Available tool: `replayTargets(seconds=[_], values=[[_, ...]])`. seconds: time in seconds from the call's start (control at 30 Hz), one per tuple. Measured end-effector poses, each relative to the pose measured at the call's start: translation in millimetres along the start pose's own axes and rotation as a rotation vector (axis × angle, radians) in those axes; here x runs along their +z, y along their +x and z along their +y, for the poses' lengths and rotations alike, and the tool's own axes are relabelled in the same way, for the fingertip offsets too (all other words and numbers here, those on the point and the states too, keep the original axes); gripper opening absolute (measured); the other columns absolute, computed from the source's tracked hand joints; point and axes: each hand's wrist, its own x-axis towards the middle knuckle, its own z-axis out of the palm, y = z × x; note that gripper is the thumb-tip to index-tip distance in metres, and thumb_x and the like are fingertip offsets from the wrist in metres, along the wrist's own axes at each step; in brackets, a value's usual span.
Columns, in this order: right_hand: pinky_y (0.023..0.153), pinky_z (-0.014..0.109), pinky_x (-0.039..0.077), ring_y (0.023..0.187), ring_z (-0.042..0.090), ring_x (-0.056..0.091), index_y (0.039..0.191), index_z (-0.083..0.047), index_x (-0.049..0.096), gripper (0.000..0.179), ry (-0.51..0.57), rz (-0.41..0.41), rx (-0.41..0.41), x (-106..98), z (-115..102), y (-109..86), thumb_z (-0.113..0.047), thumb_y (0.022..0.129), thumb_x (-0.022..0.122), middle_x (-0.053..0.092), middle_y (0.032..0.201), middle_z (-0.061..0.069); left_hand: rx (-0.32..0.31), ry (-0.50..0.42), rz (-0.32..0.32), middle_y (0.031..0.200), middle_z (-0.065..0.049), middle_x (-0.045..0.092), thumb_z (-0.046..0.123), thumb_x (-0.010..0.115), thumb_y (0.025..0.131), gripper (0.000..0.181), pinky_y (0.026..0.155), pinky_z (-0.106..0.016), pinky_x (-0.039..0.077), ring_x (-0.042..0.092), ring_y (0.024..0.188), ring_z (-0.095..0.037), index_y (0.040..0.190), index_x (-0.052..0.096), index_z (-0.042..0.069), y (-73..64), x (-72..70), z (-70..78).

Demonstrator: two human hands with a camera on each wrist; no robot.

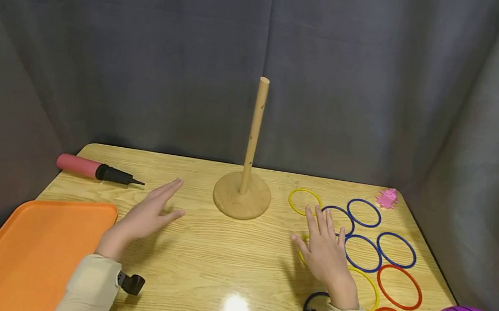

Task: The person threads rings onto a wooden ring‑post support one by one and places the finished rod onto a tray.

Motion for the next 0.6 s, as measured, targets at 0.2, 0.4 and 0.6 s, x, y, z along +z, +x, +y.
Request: replayTargets(seconds=[0.2,0.4,0.6], values=[[0.113,0.074,0.006,0.150,0.041,0.010,0.155,-0.011,0.021,0.070,0.025,0.001,-0.017,-3,3,-2.8,-0.037,0.099,0.053,0.018,0.161,0.018,0.022,-0.074,-0.047,0.162,-0.015,0.017,0.033,0.053,0.100,0.071,0.118,-0.061,0.020,0.016,0.149,-0.039,0.157,0.015,0.014,29.0,5.0,1.3],[0.115,0.069,0.014,0.146,0.042,0.021,0.154,-0.005,0.024,0.068,0.070,-0.010,-0.035,-5,15,-7.3,-0.037,0.100,0.052,0.026,0.158,0.021,0.039,-0.150,-0.087,0.161,-0.019,0.016,0.031,0.050,0.102,0.068,0.120,-0.060,0.018,0.015,0.149,-0.040,0.156,0.015,0.009,52.9,12.5,-3.6],[0.114,0.063,0.028,0.141,0.046,0.031,0.151,-0.003,0.030,0.066,0.143,-0.047,-0.014,-12,27,-17.8,-0.032,0.098,0.057,0.034,0.153,0.025,0.044,-0.185,-0.129,0.161,-0.021,0.015,0.029,0.049,0.102,0.067,0.120,-0.060,0.017,0.014,0.149,-0.041,0.156,0.015,0.008,68.9,22.3,-4.5]])
